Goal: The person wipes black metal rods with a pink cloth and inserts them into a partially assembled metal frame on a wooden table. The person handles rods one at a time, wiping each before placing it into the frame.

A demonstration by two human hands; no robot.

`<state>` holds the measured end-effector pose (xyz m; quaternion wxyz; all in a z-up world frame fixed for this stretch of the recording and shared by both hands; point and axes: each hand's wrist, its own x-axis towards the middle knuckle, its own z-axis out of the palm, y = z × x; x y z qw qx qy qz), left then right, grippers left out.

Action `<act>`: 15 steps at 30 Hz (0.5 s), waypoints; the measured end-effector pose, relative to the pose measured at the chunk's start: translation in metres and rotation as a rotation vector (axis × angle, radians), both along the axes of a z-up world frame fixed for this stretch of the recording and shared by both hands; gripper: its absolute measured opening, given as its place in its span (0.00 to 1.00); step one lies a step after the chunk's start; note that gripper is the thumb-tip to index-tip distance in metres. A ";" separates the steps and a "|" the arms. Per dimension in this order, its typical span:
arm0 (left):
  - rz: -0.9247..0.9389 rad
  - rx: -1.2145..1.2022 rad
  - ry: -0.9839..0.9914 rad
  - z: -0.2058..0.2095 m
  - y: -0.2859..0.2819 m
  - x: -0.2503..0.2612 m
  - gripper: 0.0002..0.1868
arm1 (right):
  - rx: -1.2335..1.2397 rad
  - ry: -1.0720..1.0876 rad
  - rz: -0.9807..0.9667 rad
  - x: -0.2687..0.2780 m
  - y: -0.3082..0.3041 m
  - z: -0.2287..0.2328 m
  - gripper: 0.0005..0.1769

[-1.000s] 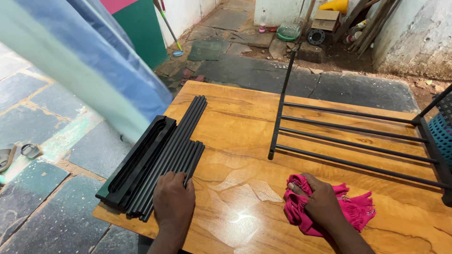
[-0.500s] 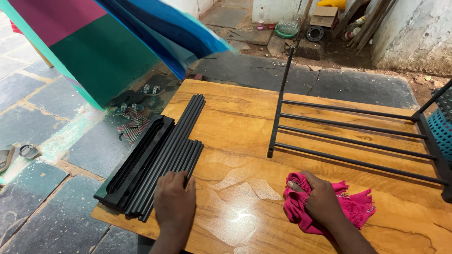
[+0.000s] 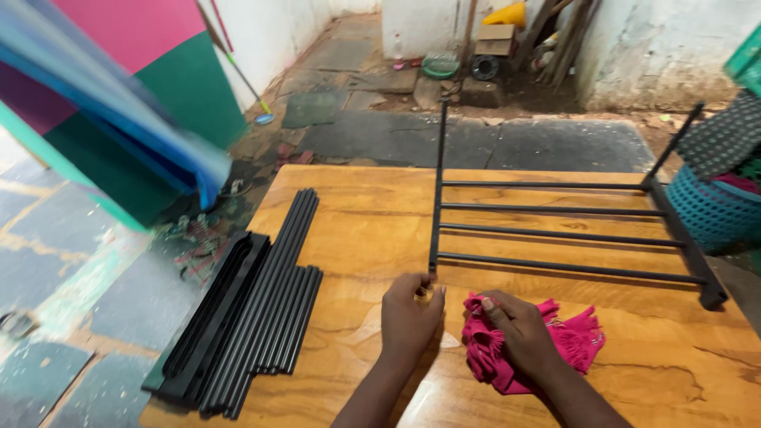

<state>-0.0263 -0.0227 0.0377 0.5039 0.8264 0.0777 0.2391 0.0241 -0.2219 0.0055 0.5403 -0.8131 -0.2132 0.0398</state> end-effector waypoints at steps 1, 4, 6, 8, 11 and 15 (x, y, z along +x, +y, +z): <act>0.028 0.024 -0.032 0.000 -0.004 0.016 0.13 | -0.023 -0.015 -0.031 0.000 0.000 -0.001 0.19; 0.055 0.111 -0.116 -0.009 -0.010 0.040 0.16 | -0.049 -0.062 -0.105 0.002 -0.003 -0.003 0.19; 0.039 0.139 -0.086 -0.017 -0.011 0.043 0.16 | 0.004 -0.104 -0.120 0.004 -0.004 -0.002 0.18; 0.013 0.140 0.031 -0.022 -0.009 0.040 0.15 | 0.038 -0.064 -0.115 0.005 -0.006 0.000 0.19; -0.008 0.105 0.079 -0.022 -0.004 0.041 0.14 | -0.096 -0.008 -0.140 0.004 0.000 0.002 0.19; -0.054 0.115 0.074 -0.010 -0.002 0.043 0.13 | -0.241 -0.118 -0.148 0.006 0.004 0.008 0.17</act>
